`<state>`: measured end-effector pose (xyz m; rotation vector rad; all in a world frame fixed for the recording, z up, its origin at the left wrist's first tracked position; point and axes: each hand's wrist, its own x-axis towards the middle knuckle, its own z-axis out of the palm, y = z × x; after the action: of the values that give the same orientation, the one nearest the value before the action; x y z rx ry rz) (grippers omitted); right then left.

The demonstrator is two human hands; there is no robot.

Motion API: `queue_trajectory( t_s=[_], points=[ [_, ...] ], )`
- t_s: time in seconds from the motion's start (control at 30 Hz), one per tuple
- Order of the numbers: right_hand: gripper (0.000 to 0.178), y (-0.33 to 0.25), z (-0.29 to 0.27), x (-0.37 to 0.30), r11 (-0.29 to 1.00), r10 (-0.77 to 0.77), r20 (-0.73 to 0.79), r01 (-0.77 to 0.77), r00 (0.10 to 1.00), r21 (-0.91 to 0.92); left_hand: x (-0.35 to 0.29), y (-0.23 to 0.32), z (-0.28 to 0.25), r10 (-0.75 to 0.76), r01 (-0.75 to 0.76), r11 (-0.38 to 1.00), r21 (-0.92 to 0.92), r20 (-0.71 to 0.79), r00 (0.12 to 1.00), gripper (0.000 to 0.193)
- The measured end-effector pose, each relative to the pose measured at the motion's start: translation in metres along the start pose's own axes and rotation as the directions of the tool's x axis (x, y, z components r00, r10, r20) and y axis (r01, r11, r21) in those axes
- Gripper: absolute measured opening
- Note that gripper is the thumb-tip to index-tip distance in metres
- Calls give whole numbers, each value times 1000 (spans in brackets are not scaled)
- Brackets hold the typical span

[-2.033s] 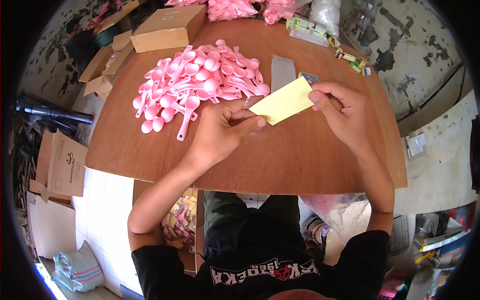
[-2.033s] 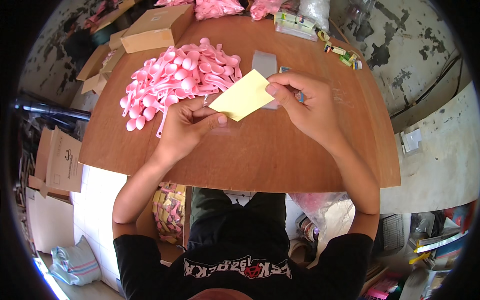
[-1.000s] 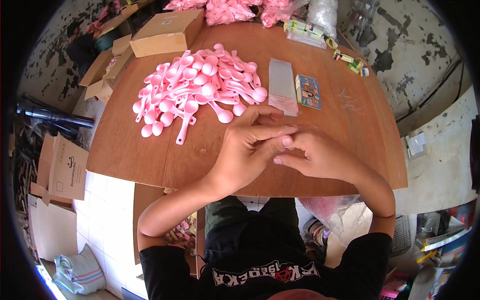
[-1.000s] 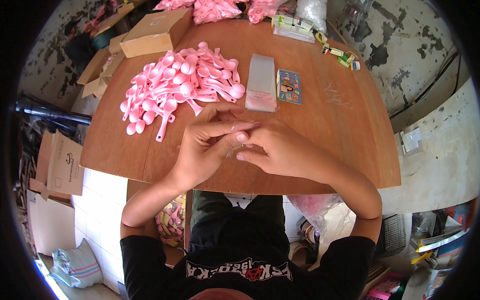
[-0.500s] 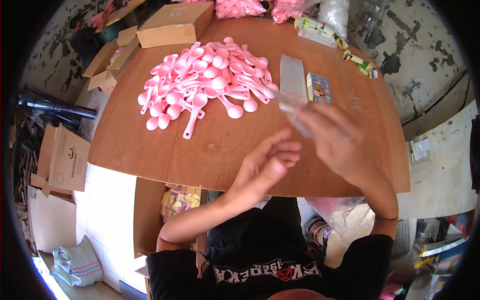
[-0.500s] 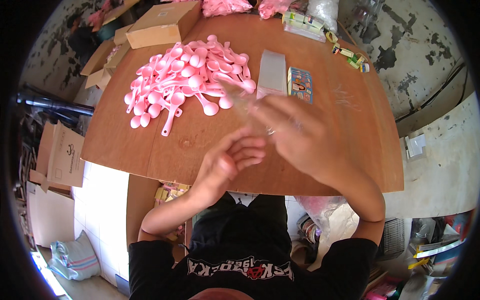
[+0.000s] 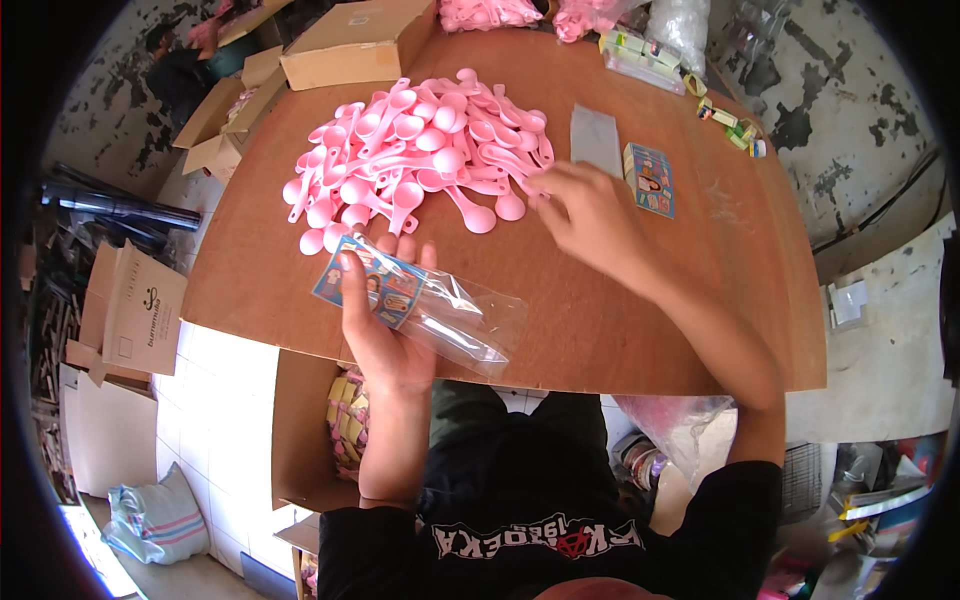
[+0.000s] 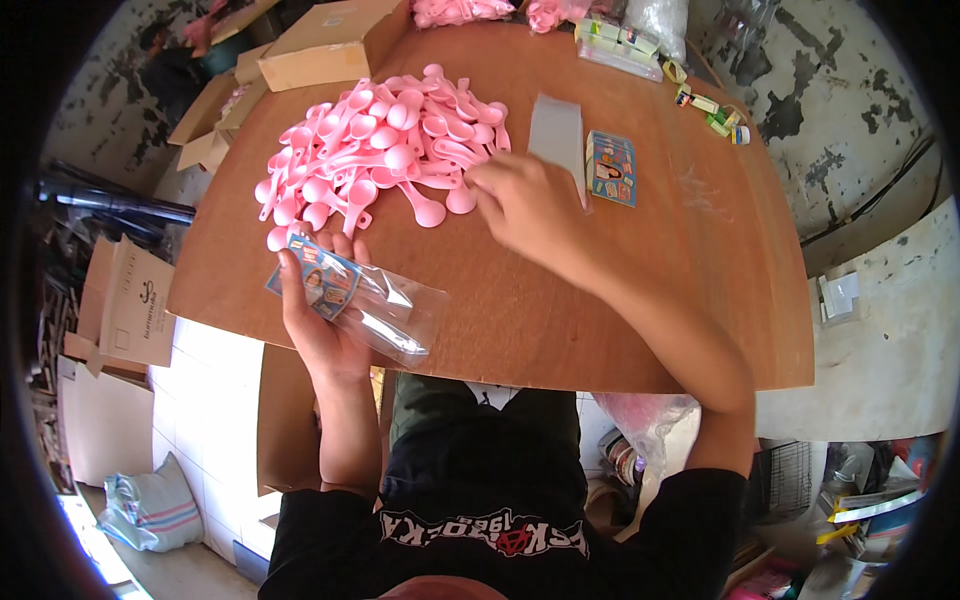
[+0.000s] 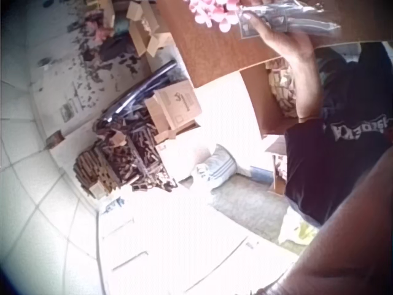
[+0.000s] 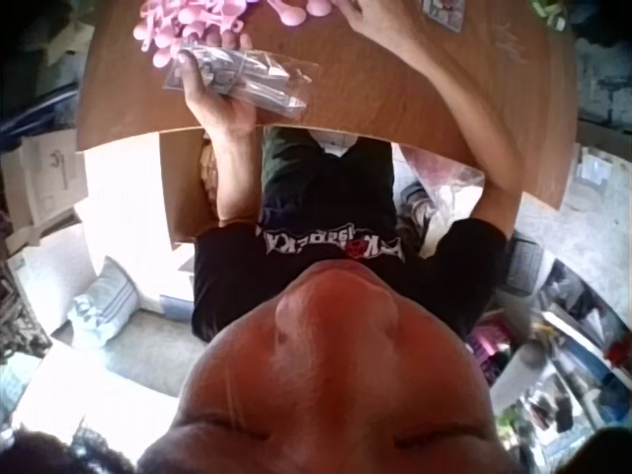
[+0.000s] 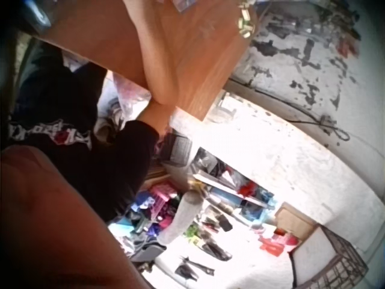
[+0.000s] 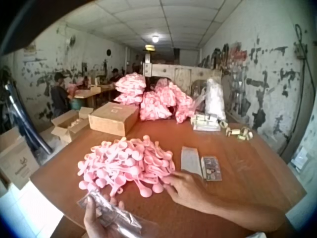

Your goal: The person repeatedly picks up pink plastic spoons and places them into small clear plastic bags along with a yellow paper insert. The person seals each bag and sets it aside on the table. The process is repeated continuously throughout the clip.

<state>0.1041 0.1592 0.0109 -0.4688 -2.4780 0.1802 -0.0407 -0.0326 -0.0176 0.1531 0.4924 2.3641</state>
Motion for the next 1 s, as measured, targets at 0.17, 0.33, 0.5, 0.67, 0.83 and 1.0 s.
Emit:
queue_trajectory(
  t_s=[0.17,0.33,0.5,0.67,0.83,1.0],
  points=[
    [19,52,37,53,967,254,-33,-255,967,-8,-10,-12,1,-21,21,1000,22,8,1000,47],
    [23,58,51,82,966,258,247,-242,934,-93,-19,-17,9,-54,54,998,25,-22,998,44],
    [25,52,35,70,989,140,29,-139,990,-42,-19,-11,4,-28,28,998,53,5,1000,46],
    [17,73,-24,37,979,146,144,-164,979,124,-16,-6,0,25,-20,997,74,-58,998,49],
    [17,116,-73,18,982,71,353,-128,933,142,-19,-14,1,4,-5,995,103,6,1000,48],
    [29,142,-56,11,994,72,111,-81,991,74,-23,-20,6,-34,33,992,120,10,999,47]
  ],
)
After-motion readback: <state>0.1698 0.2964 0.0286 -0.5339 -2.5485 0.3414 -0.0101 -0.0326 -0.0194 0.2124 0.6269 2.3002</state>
